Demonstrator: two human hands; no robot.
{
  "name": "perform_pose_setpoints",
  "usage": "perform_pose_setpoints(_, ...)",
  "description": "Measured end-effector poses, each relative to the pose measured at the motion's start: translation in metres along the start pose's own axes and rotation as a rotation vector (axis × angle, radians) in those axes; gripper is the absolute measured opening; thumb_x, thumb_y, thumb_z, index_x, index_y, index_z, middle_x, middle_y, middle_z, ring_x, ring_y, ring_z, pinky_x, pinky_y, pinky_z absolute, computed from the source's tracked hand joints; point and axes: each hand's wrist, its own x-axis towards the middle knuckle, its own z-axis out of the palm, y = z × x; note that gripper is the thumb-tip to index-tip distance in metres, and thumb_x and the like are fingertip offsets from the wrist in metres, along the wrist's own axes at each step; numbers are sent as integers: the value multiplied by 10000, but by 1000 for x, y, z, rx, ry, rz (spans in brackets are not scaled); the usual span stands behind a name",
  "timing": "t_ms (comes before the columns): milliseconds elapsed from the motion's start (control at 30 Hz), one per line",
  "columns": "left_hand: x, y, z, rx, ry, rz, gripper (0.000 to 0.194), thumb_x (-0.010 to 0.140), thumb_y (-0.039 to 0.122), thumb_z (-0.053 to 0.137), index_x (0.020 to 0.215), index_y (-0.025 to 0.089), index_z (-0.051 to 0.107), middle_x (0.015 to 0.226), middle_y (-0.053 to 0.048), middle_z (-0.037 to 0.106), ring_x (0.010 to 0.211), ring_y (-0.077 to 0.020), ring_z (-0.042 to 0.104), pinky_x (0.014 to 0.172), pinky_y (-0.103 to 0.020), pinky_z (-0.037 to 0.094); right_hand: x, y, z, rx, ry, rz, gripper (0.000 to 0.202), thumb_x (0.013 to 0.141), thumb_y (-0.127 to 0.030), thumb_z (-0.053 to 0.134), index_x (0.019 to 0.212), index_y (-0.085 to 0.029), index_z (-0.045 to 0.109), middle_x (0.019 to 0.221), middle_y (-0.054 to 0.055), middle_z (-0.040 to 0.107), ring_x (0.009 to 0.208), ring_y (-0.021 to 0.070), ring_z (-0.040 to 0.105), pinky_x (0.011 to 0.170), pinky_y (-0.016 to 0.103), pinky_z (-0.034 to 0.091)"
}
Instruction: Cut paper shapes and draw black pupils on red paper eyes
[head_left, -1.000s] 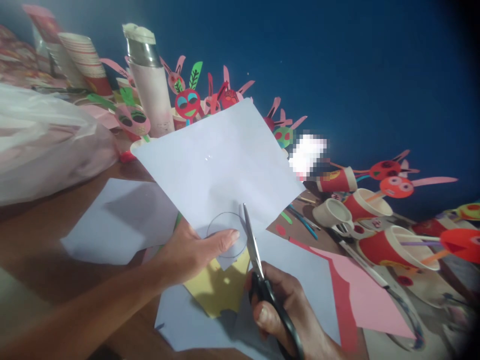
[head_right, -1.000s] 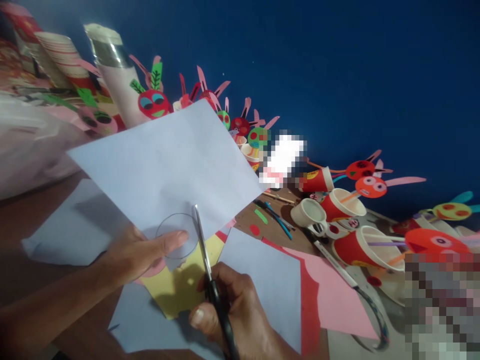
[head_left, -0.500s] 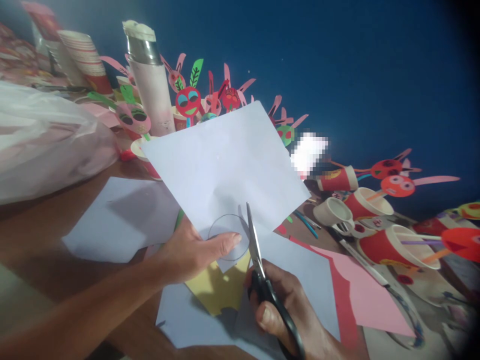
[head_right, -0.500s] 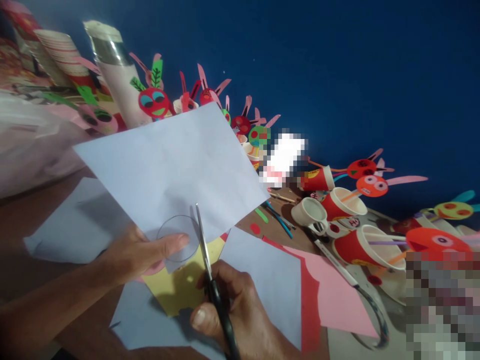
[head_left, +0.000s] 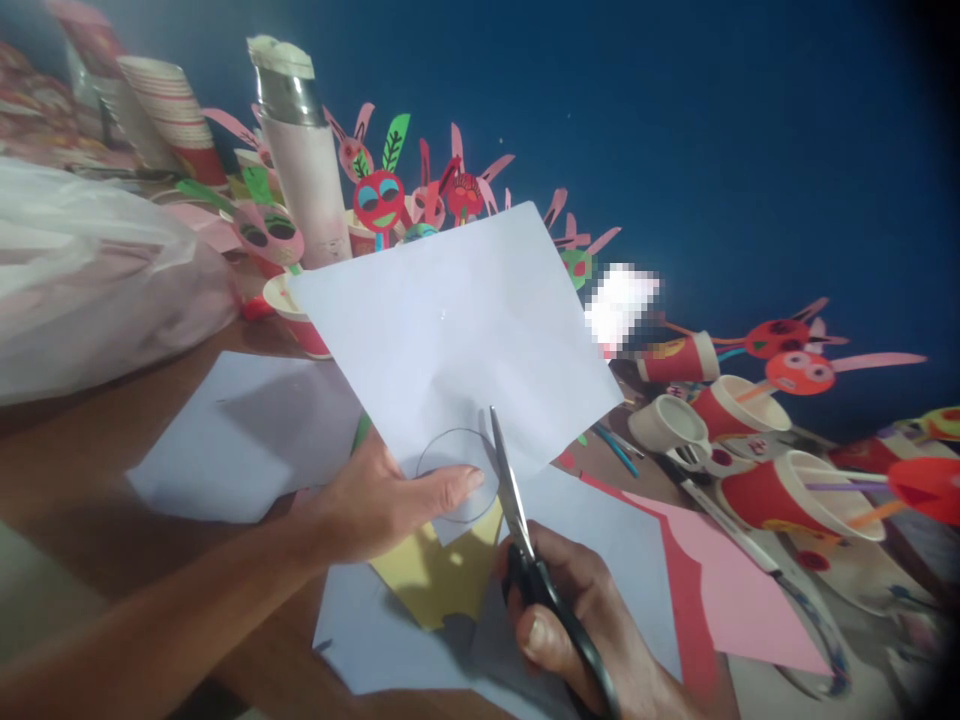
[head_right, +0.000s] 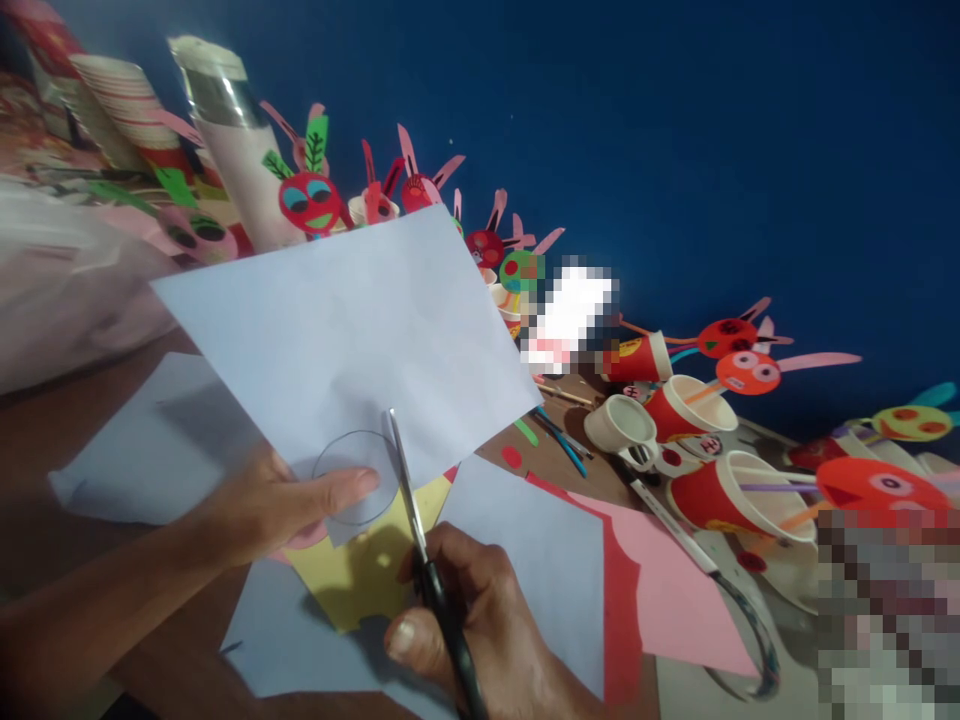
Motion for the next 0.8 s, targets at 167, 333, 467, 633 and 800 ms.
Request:
perform_pose_setpoints(167,2,-3,-4,85,-70,88,238,748,298,620,586,196,479,414,76,375,355,-71,328,345,-211,295,1,-4,2,12,9,15,457,703,-582,666,828,-156,558,559,-50,426,488,74,334,450,204,235)
perform_pose_setpoints(333,2,-3,-5,84,-128,93,257,773,286,583,574,196,447,415,81,345,327,-57,313,301,-198,250,1,-3,2,10,14,23,461,697,-584,672,823,-155,556,560,-53,418,483,67,340,446,200,228)
perform_pose_setpoints(467,1,-2,-5,62,-111,105,211,759,262,602,602,190,481,405,85,376,314,-53,333,293,-188,245,0,-3,1,5,13,35,461,704,-584,668,826,-154,556,567,-53,415,483,65,355,445,193,241)
perform_pose_setpoints(633,0,-2,-5,36,-88,111,194,742,236,620,595,189,503,394,82,403,320,-57,350,302,-192,256,1,-4,2,13,26,47,484,680,-606,675,791,-153,546,551,-56,395,466,63,351,426,193,242)
perform_pose_setpoints(800,2,-2,-6,53,-95,125,190,753,225,624,611,187,502,405,85,417,326,-59,364,324,-195,278,1,-4,2,18,24,43,478,673,-595,686,776,-150,545,540,-60,386,457,60,343,416,188,238)
